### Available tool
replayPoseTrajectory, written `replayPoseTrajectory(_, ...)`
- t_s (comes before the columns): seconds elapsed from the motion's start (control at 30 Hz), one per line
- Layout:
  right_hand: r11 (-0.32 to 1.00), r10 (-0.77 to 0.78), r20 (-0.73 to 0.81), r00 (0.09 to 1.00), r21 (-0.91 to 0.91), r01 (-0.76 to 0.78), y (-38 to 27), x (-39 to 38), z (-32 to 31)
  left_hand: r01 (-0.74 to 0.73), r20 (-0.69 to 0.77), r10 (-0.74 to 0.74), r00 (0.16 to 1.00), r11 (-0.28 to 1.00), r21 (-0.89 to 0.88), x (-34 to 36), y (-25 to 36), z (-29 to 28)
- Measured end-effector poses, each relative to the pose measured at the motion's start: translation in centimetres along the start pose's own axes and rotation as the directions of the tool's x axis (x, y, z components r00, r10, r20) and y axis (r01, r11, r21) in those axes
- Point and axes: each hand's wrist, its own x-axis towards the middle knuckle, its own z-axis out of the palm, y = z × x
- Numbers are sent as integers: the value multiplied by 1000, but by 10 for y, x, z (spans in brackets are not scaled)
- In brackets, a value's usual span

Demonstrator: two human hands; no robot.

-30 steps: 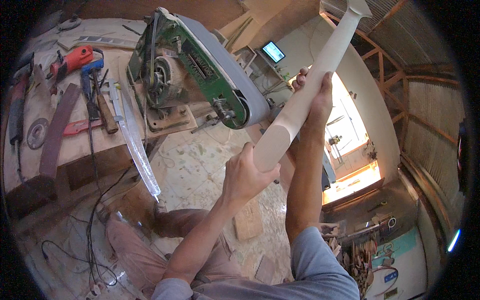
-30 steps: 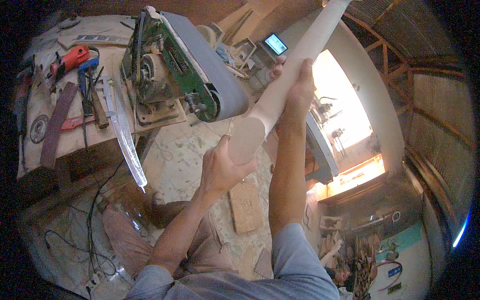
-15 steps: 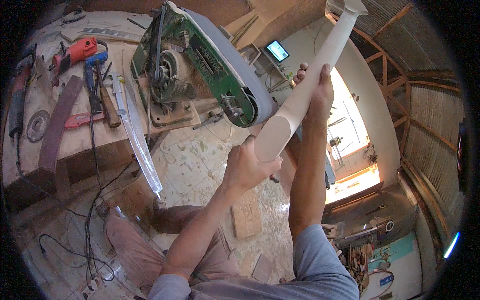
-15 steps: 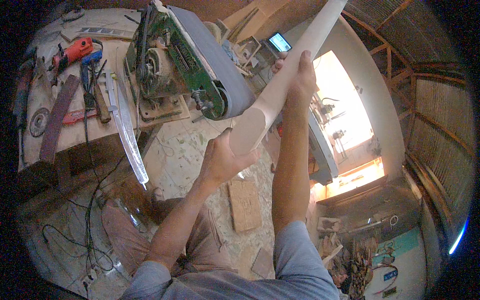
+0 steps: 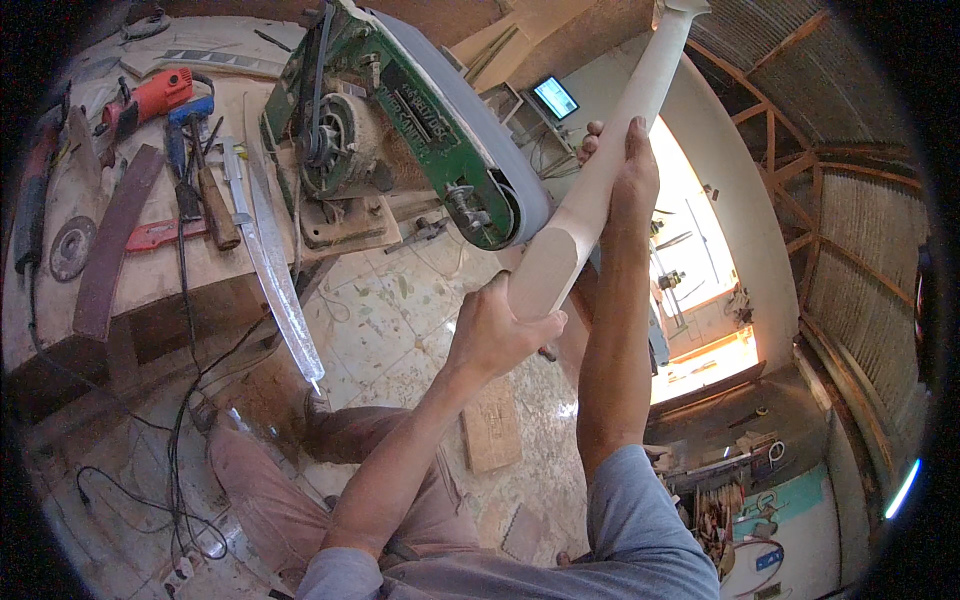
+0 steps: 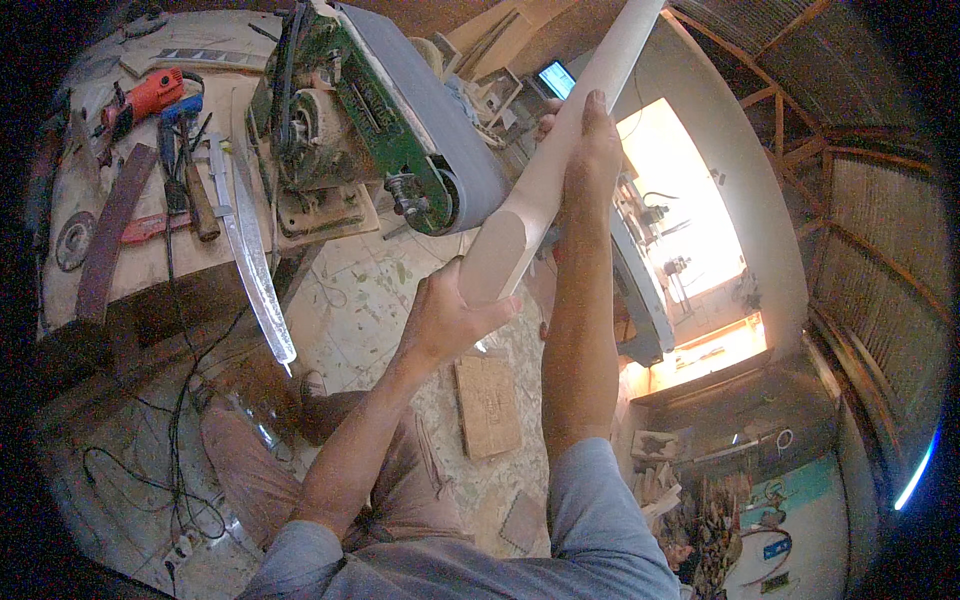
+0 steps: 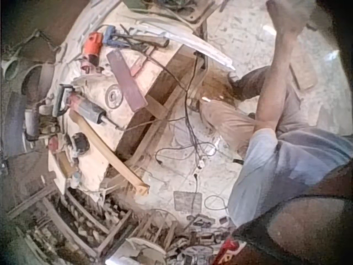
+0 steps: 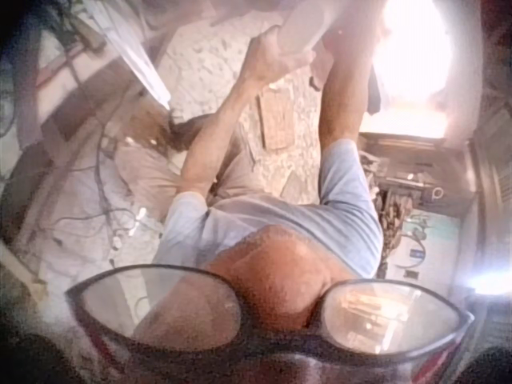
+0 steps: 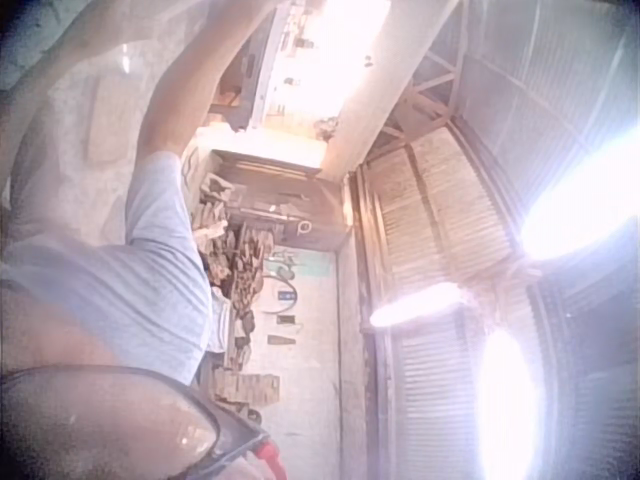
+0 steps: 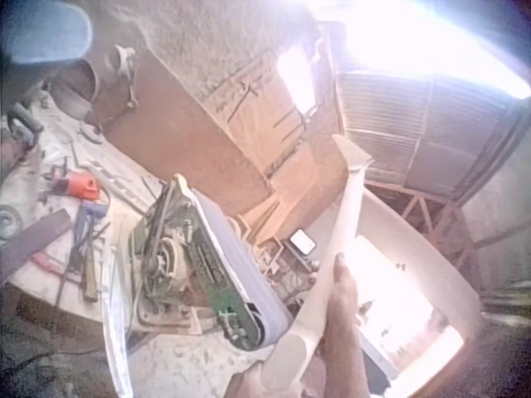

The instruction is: The person sands the neck of an electric guitar body by hand and with a belt sander, then marks the connection point between the neck and the body using a pencil.

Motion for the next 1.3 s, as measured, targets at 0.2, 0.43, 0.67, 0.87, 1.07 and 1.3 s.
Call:
replayPoseTrajectory(0.2, 996, 17, -14, 1000, -92, -18, 6, -1, 4, 1, 7, -1, 1000, 998, -56, -4, -3, -1)
replayPoseTrajectory(0.43, 988, 14, -10, 1000, -151, -16, 4, -5, 8, 22, 96, 1, 995, 970, -244, -7, -7, -1)
replayPoseTrajectory(0.67, 991, 24, 9, 1000, -130, -22, 6, -11, 18, 39, 133, 17, 991, 914, -404, -9, -15, 2)
replayPoseTrajectory(0.87, 980, 55, -11, 998, -191, -56, 5, -14, 20, 101, 195, 0, 981, 857, -505, -8, -22, 4)
replayPoseTrajectory(1.07, 959, -10, -52, 999, -283, -5, 9, -13, 28, 219, 290, -53, 956, 787, -577, -8, -19, 0)
replayPoseTrajectory(1.3, 933, -13, -60, 998, -360, -10, 9, -14, 33, 302, 371, -81, 925, 749, -589, -8, -27, -3)
